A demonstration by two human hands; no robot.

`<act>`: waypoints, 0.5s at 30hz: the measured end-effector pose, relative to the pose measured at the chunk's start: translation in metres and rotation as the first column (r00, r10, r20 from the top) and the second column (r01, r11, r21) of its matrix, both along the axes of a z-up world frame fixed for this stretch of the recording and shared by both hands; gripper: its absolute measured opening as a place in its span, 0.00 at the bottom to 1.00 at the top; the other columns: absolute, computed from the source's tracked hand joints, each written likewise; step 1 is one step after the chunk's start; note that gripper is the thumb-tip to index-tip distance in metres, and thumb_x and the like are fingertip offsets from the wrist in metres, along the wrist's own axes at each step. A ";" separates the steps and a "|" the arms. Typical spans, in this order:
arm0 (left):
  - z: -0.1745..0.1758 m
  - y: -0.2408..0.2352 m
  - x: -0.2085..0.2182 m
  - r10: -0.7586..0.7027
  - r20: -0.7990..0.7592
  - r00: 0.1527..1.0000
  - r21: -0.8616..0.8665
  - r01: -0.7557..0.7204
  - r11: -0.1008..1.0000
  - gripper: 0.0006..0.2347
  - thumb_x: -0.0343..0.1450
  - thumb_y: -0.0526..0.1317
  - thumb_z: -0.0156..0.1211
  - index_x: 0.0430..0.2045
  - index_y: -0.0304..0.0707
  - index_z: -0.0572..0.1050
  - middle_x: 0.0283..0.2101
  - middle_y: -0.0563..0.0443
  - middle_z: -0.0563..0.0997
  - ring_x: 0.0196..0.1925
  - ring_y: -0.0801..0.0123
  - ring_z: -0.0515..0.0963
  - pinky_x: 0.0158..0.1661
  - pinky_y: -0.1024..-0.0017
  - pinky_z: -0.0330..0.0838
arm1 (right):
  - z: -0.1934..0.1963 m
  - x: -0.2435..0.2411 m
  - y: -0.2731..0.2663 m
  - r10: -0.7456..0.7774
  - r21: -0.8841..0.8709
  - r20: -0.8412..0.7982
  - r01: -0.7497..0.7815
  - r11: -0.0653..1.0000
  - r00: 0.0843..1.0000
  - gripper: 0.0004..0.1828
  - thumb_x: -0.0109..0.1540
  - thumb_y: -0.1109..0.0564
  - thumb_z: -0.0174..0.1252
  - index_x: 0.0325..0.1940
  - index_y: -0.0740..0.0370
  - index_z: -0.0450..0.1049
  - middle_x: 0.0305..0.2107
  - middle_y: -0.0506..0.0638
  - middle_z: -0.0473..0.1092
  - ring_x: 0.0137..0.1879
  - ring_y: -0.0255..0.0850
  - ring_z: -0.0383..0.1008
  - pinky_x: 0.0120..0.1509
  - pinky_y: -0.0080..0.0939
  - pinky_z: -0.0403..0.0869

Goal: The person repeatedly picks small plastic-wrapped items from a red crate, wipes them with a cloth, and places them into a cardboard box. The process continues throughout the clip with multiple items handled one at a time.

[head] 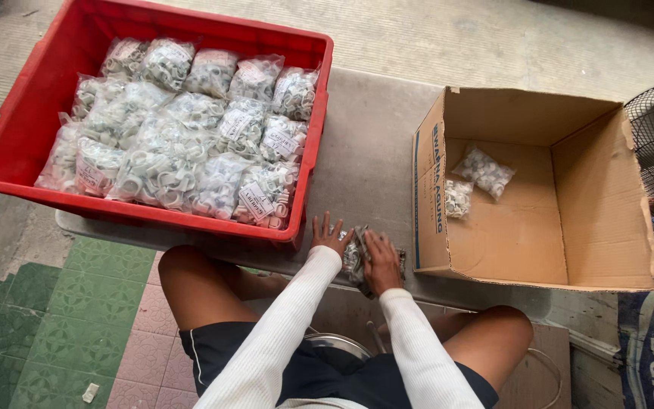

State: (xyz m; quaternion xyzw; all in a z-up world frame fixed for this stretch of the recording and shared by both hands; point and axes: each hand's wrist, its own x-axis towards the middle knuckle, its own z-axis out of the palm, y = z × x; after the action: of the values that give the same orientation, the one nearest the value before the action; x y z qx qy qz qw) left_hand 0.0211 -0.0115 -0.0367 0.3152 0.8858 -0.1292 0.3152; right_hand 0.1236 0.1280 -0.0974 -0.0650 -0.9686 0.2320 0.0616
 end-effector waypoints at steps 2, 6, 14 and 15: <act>-0.041 0.007 -0.015 -0.043 -0.041 0.998 0.017 0.044 0.999 0.38 0.68 0.58 0.56 0.71 0.65 0.42 0.76 0.53 0.42 0.76 0.44 0.28 0.67 0.38 0.17 | -0.001 0.018 -0.001 0.006 -0.011 0.016 -0.006 1.000 1.000 0.30 0.62 0.50 0.54 0.70 0.44 0.64 0.61 0.44 0.65 0.69 0.53 0.61 0.66 0.63 0.65; -0.106 0.029 -0.045 0.010 -0.099 0.995 0.114 0.002 0.993 0.35 0.70 0.55 0.57 0.71 0.55 0.46 0.75 0.46 0.46 0.77 0.44 0.33 0.68 0.39 0.25 | 0.020 0.036 0.015 0.000 -0.197 0.098 0.019 0.980 0.995 0.23 0.61 0.43 0.60 0.59 0.46 0.75 0.49 0.44 0.75 0.58 0.47 0.74 0.60 0.53 0.74; 0.040 -0.010 0.006 0.091 0.014 0.996 0.042 -0.091 0.995 0.28 0.75 0.48 0.47 0.71 0.53 0.46 0.76 0.54 0.45 0.76 0.43 0.31 0.67 0.37 0.22 | 0.035 0.035 -0.014 0.029 -0.091 -0.183 -0.046 0.995 0.983 0.26 0.65 0.50 0.52 0.68 0.51 0.64 0.62 0.52 0.63 0.67 0.55 0.61 0.68 0.57 0.62; 0.034 -0.012 0.007 0.109 0.020 0.994 0.071 -0.110 0.991 0.28 0.75 0.46 0.47 0.71 0.55 0.45 0.76 0.55 0.45 0.76 0.42 0.30 0.68 0.38 0.22 | 0.032 0.037 -0.026 0.187 0.055 -0.154 -0.180 0.982 0.970 0.29 0.65 0.47 0.51 0.71 0.47 0.60 0.68 0.50 0.56 0.73 0.55 0.54 0.72 0.57 0.56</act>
State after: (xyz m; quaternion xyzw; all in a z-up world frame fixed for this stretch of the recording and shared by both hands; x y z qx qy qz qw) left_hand 0.0279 -0.0239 -0.0027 0.2785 0.9033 -0.0773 0.3171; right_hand 0.1602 0.1015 -0.0655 0.0446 -0.9670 0.2216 0.1179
